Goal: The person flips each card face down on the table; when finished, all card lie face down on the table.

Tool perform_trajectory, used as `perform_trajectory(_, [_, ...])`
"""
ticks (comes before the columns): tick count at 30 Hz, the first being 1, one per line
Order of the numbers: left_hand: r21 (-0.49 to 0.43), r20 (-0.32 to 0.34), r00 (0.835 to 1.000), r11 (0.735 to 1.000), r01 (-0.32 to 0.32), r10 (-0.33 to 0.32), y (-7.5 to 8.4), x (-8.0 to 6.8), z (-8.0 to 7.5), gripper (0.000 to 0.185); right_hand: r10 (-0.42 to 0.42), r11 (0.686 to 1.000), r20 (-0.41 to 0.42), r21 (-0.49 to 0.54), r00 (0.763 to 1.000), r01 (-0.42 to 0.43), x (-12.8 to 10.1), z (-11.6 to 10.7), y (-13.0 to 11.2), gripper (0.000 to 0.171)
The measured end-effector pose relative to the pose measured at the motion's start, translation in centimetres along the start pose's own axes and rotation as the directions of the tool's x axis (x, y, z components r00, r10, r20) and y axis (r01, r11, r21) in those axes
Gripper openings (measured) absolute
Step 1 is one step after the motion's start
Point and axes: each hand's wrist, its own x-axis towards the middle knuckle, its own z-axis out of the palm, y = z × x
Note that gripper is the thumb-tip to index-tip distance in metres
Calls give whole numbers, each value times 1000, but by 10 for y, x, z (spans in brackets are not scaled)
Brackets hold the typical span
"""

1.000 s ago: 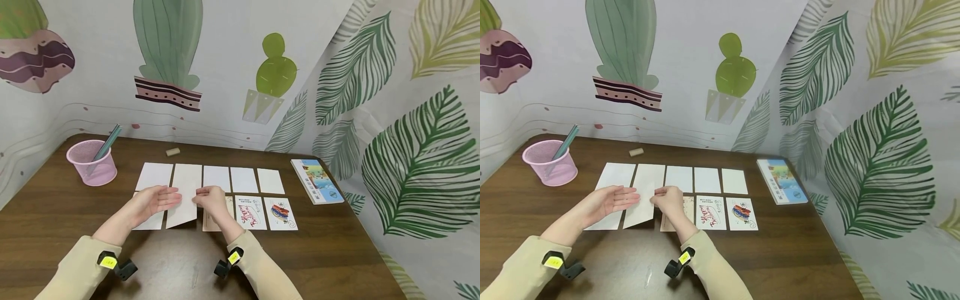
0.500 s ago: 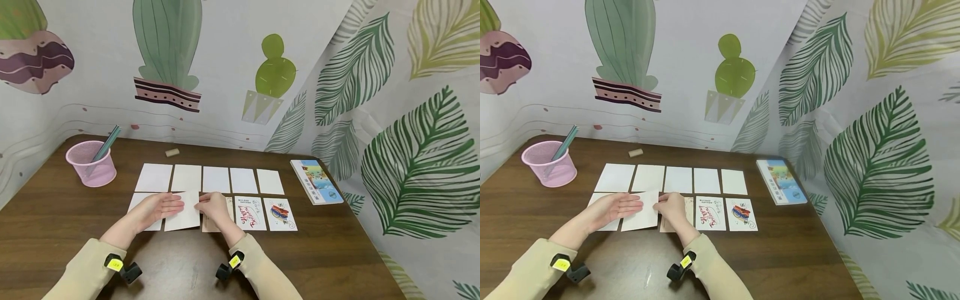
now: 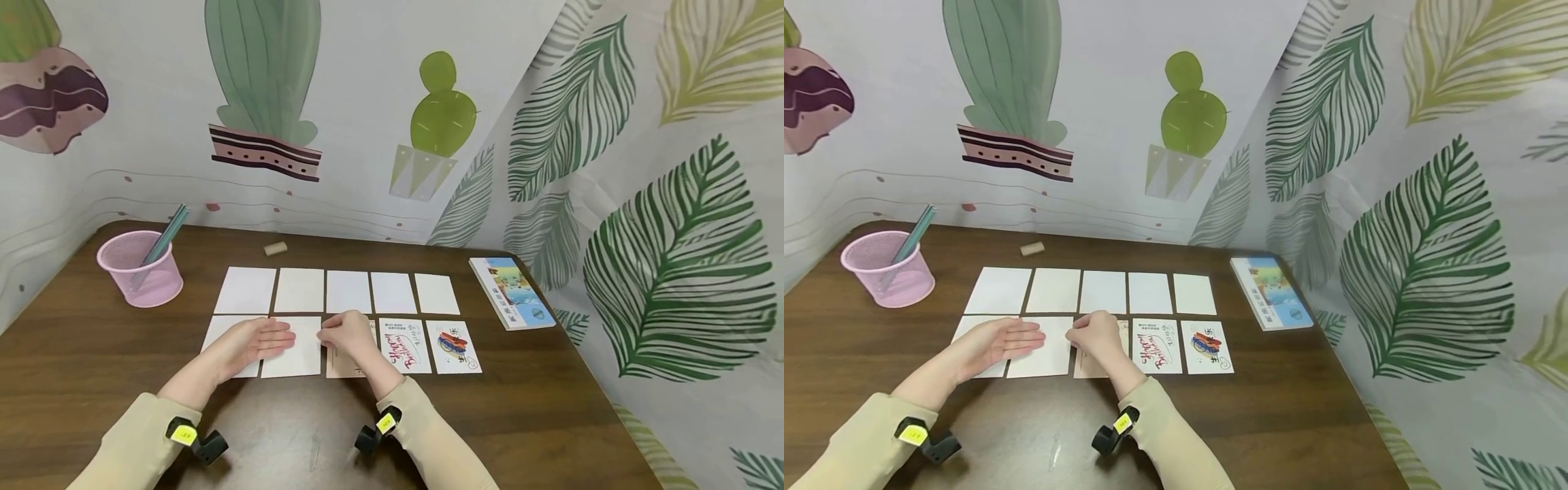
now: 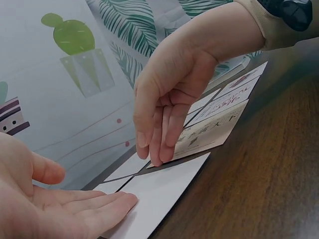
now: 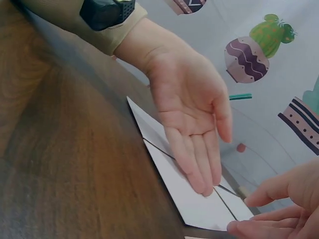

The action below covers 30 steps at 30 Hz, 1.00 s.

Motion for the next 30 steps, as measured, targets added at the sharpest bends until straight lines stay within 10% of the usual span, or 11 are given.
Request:
perform_trajectory(10, [-17, -22, 998, 998, -63, 62, 11, 3, 14, 55, -22, 973, 68, 230, 997, 5, -2, -30, 12, 29])
perform_trajectory(30, [-93, -81, 997, 996, 4, -12, 20, 25, 67, 51, 51, 990, 13, 131, 999, -53, -9, -69, 57, 29])
